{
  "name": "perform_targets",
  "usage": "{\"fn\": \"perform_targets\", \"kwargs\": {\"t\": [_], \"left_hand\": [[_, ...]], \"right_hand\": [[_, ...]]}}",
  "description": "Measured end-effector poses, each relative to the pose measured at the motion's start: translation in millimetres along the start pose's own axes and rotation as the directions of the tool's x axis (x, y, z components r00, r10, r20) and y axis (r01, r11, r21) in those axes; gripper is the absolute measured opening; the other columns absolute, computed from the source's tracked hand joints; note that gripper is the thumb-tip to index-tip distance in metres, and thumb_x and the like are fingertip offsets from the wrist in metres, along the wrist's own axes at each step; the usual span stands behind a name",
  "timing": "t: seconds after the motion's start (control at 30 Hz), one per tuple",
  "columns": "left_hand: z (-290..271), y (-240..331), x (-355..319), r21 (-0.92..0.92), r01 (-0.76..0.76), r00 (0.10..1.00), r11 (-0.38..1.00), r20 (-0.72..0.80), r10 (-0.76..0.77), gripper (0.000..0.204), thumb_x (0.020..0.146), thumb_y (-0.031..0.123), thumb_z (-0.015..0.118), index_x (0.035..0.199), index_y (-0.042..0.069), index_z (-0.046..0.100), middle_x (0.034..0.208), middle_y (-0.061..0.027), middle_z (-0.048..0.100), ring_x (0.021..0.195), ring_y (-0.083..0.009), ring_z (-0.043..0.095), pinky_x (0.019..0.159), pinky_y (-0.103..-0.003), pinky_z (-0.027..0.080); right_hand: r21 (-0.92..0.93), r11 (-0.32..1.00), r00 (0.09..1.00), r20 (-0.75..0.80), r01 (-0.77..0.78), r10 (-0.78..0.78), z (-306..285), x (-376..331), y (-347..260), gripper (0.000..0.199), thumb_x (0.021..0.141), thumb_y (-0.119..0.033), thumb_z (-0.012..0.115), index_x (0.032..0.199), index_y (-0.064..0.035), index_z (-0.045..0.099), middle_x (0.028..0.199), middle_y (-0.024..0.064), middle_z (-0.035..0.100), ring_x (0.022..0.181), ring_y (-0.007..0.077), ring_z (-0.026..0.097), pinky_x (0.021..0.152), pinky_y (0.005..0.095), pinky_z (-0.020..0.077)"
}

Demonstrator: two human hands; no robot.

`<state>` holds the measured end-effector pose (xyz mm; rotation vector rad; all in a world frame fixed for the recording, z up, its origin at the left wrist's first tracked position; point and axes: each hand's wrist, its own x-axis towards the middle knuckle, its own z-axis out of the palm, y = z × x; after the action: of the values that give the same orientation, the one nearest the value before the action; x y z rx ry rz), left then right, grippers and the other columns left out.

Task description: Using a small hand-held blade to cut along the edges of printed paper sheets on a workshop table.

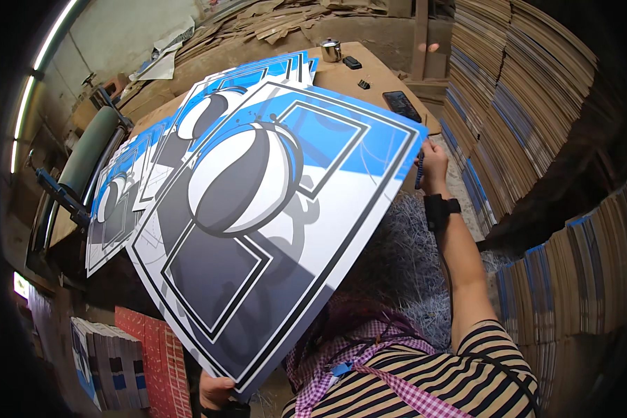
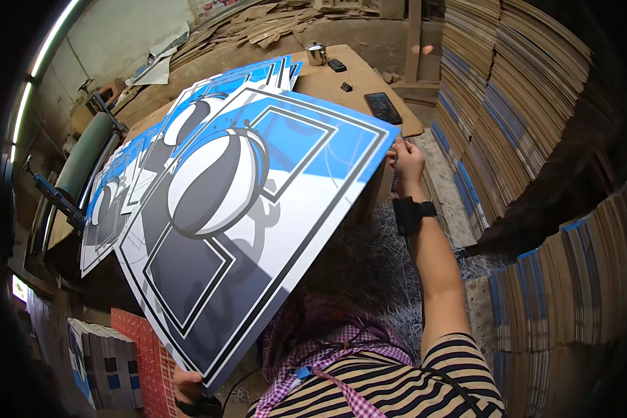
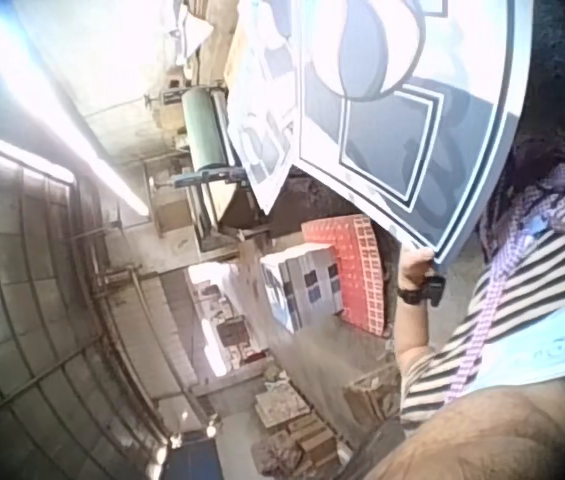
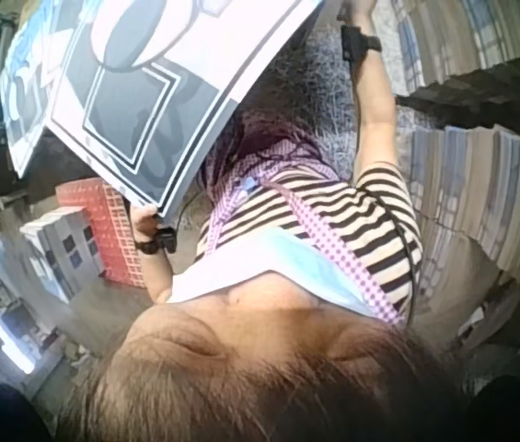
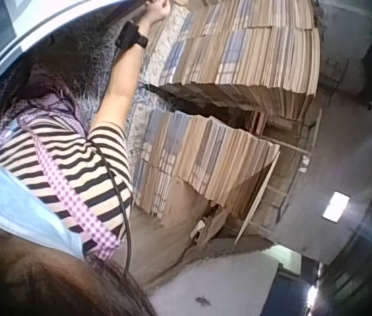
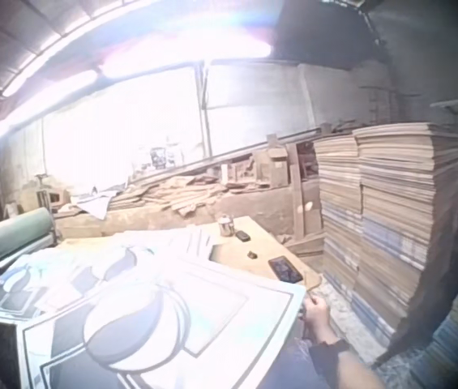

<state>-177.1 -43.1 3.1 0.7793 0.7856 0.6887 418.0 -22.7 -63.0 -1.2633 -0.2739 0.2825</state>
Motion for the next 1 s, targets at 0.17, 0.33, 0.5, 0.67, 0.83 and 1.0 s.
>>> {"fn": "perform_targets", "kwargs": {"t": [0.17, 0.33, 0.5, 0.67, 0.83, 1.0], "left_hand": [[-159, 25, 27, 0.255, -0.227, 0.974, 0.94, 0.039, 0.224, 0.078, 0.055, 0.012, 0.059, 0.128, -0.005, 0.039, 0.121, -0.02, 0.053, 0.099, -0.0318, 0.059, 0.086, -0.043, 0.05], [-101, 80, 82, 0.004, -0.444, 0.895, 0.896, -0.04, 0.443, 0.053, 0.086, 0.038, 0.05, 0.122, 0.0, 0.049, 0.115, -0.0141, 0.058, 0.102, -0.0297, 0.058, 0.098, -0.041, 0.042], [-97, 38, 148, -0.472, -0.413, 0.897, 0.779, -0.062, 0.438, 0.055, 0.093, 0.05, 0.035, 0.12, 0.006, 0.055, 0.119, -0.0101, 0.059, 0.112, -0.0259, 0.053, 0.097, -0.038, 0.041], [85, -31, 127, -0.282, -0.176, 0.918, 0.943, 0.299, 0.261, 0.048, 0.09, 0.039, 0.048, 0.125, 0.006, 0.05, 0.121, -0.012, 0.056, 0.113, -0.0289, 0.053, 0.096, -0.044, 0.042], [142, -49, 116, -0.066, -0.098, 0.846, 0.993, 0.52, 0.118, 0.058, 0.082, 0.026, 0.063, 0.131, 0.003, 0.041, 0.125, -0.016, 0.052, 0.115, -0.036, 0.051, 0.093, -0.048, 0.044], [170, -56, 118, -0.153, -0.118, 0.859, 0.981, 0.48, 0.179, 0.057, 0.089, 0.033, 0.056, 0.131, -0.001, 0.037, 0.123, -0.0145, 0.052, 0.113, -0.0296, 0.052, 0.094, -0.045, 0.044]], "right_hand": [[0.543, 0.759, 0.915, 0.366, -0.36, 0.171, -10, -18, -33, 0.042, 0.093, -0.041, 0.047, 0.105, -0.0014, 0.055, 0.095, 0.0088, 0.061, 0.084, 0.0183, 0.062, 0.075, 0.0313, 0.0516], [0.269, 0.878, 0.651, 0.757, -0.396, 0.061, 0, -81, -63, 0.051, 0.086, -0.025, 0.058, 0.125, 0.0022, 0.042, 0.111, 0.0126, 0.055, 0.101, 0.0197, 0.057, 0.089, 0.0311, 0.048], [0.274, 0.914, 0.741, 0.671, -0.298, 0.04, 17, -175, -77, 0.065, 0.082, -0.017, 0.064, 0.134, 0.0037, 0.031, 0.112, 0.0101, 0.054, 0.106, 0.0179, 0.053, 0.091, 0.0302, 0.0446], [0.277, 0.919, 0.79, 0.611, -0.282, 0.058, 2, -183, -61, 0.056, 0.089, -0.048, 0.049, 0.12, -0.0035, 0.036, 0.094, 0.0078, 0.053, 0.074, 0.0133, 0.059, 0.056, 0.0232, 0.0463], [-0.041, 0.972, 0.712, 0.674, -0.23, 0.197, -23, -167, -53, 0.034, 0.093, -0.036, 0.049, 0.104, -0.0039, 0.047, 0.091, 0.0072, 0.056, 0.075, 0.0136, 0.06, 0.059, 0.0229, 0.0481], [-0.084, 0.996, 0.661, 0.747, -0.011, 0.07, -20, -168, -52, 0.032, 0.094, -0.033, 0.051, 0.104, -0.0041, 0.057, 0.068, -0.0006, 0.054, 0.063, 0.0063, 0.054, 0.055, 0.0205, 0.0431]]}}
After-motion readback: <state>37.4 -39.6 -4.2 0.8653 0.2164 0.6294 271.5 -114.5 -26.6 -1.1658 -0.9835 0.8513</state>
